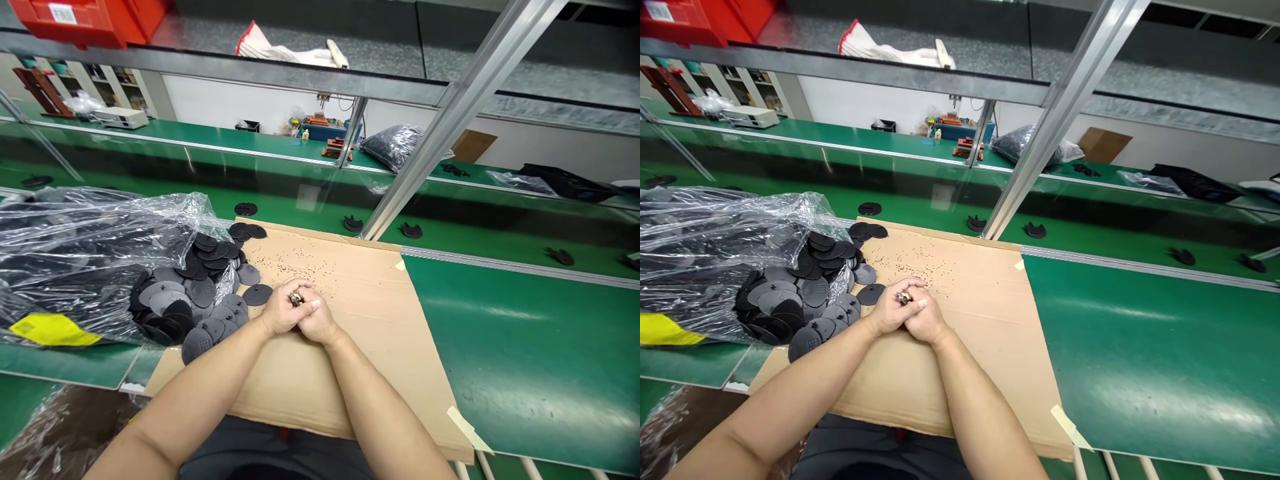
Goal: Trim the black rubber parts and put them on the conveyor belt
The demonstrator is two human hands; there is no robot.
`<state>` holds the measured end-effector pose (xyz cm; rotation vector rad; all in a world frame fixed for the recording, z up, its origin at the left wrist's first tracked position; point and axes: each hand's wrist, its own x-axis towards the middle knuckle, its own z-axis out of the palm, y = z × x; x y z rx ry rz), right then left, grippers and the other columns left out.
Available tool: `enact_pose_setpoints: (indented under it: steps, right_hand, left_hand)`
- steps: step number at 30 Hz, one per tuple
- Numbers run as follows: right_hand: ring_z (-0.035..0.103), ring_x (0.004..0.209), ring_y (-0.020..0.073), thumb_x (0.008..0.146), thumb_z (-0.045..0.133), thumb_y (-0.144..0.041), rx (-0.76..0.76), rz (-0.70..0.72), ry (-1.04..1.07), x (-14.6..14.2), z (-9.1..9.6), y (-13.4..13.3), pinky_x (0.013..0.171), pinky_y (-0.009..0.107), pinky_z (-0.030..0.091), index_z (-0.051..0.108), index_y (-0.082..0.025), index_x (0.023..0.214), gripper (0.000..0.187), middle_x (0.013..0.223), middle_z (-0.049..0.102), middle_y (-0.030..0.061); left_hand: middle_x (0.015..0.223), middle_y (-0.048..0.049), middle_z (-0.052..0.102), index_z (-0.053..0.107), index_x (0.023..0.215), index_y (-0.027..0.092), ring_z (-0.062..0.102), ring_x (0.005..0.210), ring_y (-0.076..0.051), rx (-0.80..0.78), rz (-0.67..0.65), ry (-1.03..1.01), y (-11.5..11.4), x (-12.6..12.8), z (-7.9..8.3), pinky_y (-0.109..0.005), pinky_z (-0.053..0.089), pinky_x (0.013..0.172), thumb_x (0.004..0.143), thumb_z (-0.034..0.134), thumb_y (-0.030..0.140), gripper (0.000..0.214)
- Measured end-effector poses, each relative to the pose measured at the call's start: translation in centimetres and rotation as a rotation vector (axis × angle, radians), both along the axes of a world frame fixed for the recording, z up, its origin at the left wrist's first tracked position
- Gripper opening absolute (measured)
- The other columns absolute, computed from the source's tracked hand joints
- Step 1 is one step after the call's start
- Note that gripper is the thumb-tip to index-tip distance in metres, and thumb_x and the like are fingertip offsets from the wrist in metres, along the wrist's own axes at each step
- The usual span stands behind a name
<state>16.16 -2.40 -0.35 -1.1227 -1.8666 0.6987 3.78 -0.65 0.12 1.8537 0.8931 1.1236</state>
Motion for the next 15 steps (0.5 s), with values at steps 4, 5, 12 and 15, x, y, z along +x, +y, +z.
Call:
enact_pose_setpoints:
  steps: [4, 5, 12, 15]
  right_hand:
    - [0.053, 0.064, 0.015, 0.071, 0.053, -0.015, 0.011, -0.002, -0.009, -0.01, 0.07, -0.03, 0.057, 0.026, 0.04, 0.052, -0.02, 0.076, 0.007, 0.074, 0.059, 0.0008]
    - [0.053, 0.064, 0.0149, 0.071, 0.053, -0.015, 0.014, 0.0, -0.011, -0.01, 0.09, -0.05, 0.057, 0.026, 0.04, 0.052, -0.02, 0.076, 0.008, 0.074, 0.059, 0.0008]
    - [0.053, 0.064, 0.0146, 0.071, 0.053, -0.015, 0.014, 0.002, -0.007, -0.05, 0.12, -0.05, 0.057, 0.025, 0.04, 0.051, -0.02, 0.075, 0.006, 0.074, 0.058, 0.0012]
    - [0.053, 0.064, 0.0146, 0.071, 0.053, -0.016, 0.006, 0.005, -0.004, -0.05, 0.1, -0.03, 0.057, 0.025, 0.04, 0.052, -0.02, 0.075, 0.006, 0.074, 0.059, 0.0013]
  left_hand:
    - [0.104, -0.0072, 0.066, 0.063, 0.105, 0.018, 0.061, 0.098, -0.022, 0.004, 0.001, 0.002, 0.01, -0.01, -0.03, -0.035, 0.047, 0.092, 0.074, 0.068, 0.034, 0.036]
    - [0.104, -0.0072, 0.066, 0.063, 0.105, 0.018, 0.061, 0.098, -0.022, 0.006, 0.001, 0.001, 0.01, -0.01, -0.02, -0.035, 0.047, 0.092, 0.074, 0.068, 0.034, 0.036]
    - [0.103, -0.0071, 0.066, 0.063, 0.105, 0.017, 0.061, 0.097, -0.021, 0.012, 0.0, -0.001, 0.03, 0.03, -0.07, -0.035, 0.047, 0.091, 0.074, 0.068, 0.034, 0.035]
    - [0.104, -0.0072, 0.066, 0.063, 0.105, 0.017, 0.061, 0.097, -0.022, 0.011, 0.003, -0.002, 0.04, 0.02, -0.13, -0.034, 0.047, 0.09, 0.074, 0.068, 0.033, 0.035]
